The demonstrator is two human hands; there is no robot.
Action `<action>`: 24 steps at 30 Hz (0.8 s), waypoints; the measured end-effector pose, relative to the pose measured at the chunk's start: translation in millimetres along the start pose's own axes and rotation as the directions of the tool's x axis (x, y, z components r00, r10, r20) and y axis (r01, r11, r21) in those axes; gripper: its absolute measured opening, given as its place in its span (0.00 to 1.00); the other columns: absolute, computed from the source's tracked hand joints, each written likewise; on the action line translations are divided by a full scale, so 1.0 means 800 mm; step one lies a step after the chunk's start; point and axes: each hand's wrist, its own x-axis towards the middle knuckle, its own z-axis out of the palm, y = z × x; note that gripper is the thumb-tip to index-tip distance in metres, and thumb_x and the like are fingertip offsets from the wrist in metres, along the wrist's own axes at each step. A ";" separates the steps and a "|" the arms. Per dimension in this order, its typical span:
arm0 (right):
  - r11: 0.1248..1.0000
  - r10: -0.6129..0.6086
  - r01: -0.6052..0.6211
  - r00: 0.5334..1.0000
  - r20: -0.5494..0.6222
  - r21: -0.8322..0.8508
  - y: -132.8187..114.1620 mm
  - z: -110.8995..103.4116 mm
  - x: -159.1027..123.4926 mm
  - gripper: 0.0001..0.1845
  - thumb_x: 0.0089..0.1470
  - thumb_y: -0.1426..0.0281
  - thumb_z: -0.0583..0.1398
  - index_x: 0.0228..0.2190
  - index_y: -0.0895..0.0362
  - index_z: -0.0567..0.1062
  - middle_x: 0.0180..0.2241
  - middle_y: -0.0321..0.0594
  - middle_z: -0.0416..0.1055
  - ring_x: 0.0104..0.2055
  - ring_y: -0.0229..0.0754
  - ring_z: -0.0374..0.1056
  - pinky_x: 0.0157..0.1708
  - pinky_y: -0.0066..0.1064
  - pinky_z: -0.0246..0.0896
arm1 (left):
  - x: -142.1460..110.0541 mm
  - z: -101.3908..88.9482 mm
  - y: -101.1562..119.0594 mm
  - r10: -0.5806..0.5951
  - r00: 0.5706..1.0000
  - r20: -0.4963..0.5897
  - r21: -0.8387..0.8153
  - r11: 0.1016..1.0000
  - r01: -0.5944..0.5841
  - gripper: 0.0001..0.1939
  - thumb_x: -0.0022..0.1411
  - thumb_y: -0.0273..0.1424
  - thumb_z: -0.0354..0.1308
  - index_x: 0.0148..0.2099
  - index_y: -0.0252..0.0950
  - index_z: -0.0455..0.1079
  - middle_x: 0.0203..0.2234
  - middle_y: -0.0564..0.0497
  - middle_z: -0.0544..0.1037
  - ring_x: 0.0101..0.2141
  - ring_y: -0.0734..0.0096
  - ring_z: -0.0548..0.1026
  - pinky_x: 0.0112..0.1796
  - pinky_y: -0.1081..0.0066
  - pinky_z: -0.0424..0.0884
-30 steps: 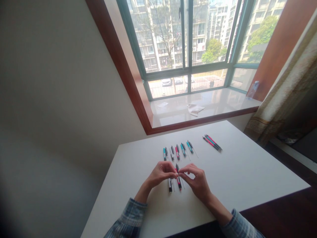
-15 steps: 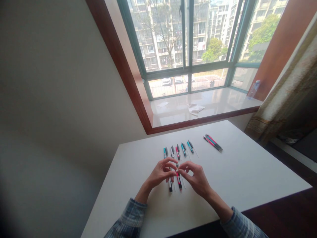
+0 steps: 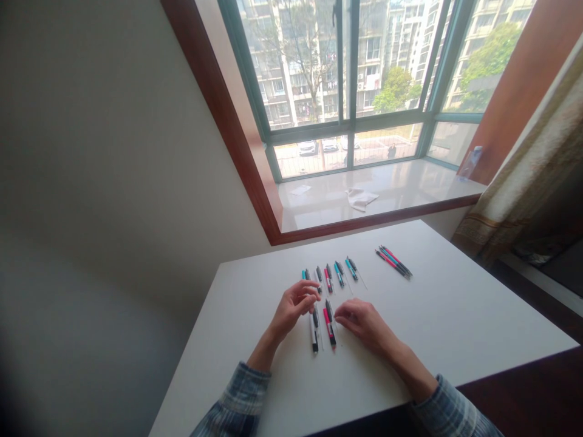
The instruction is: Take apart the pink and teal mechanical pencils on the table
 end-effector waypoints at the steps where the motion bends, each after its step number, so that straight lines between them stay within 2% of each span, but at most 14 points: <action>1: 1.000 -0.010 0.010 1.000 0.005 -0.012 0.001 0.001 0.001 0.14 0.64 0.60 0.59 0.35 0.53 0.81 0.32 0.39 0.77 0.32 0.42 0.70 0.35 0.32 0.64 | 0.000 0.000 -0.001 0.004 1.000 0.000 0.001 1.000 -0.004 0.19 0.61 0.39 0.67 0.50 0.33 0.74 0.32 0.48 0.79 0.25 0.75 0.72 0.29 0.74 0.69; 8: 0.999 -0.008 0.007 1.000 -0.027 -0.032 0.008 0.003 0.002 0.12 0.64 0.61 0.60 0.37 0.52 0.83 0.32 0.39 0.77 0.32 0.41 0.70 0.35 0.32 0.64 | 0.002 0.001 -0.003 0.045 0.999 -0.014 0.032 0.999 -0.044 0.18 0.61 0.39 0.67 0.49 0.32 0.75 0.33 0.47 0.79 0.31 0.71 0.74 0.34 0.71 0.71; 17: 0.999 -0.006 0.003 0.998 -0.061 -0.048 0.005 0.003 -0.001 0.12 0.64 0.61 0.60 0.36 0.53 0.83 0.32 0.39 0.77 0.30 0.40 0.70 0.32 0.32 0.65 | 0.002 0.001 -0.001 0.051 0.998 -0.031 0.069 0.996 -0.048 0.17 0.62 0.39 0.66 0.48 0.33 0.76 0.34 0.47 0.78 0.32 0.70 0.74 0.36 0.70 0.71; 24: 0.991 -0.050 0.044 0.998 -0.045 -0.127 -0.005 0.008 0.001 0.09 0.61 0.62 0.63 0.36 0.52 0.83 0.31 0.39 0.76 0.34 0.43 0.72 0.38 0.34 0.67 | 0.002 0.003 0.002 0.041 0.998 -0.041 0.064 0.997 -0.038 0.17 0.60 0.40 0.67 0.47 0.34 0.77 0.34 0.47 0.79 0.33 0.68 0.75 0.36 0.70 0.71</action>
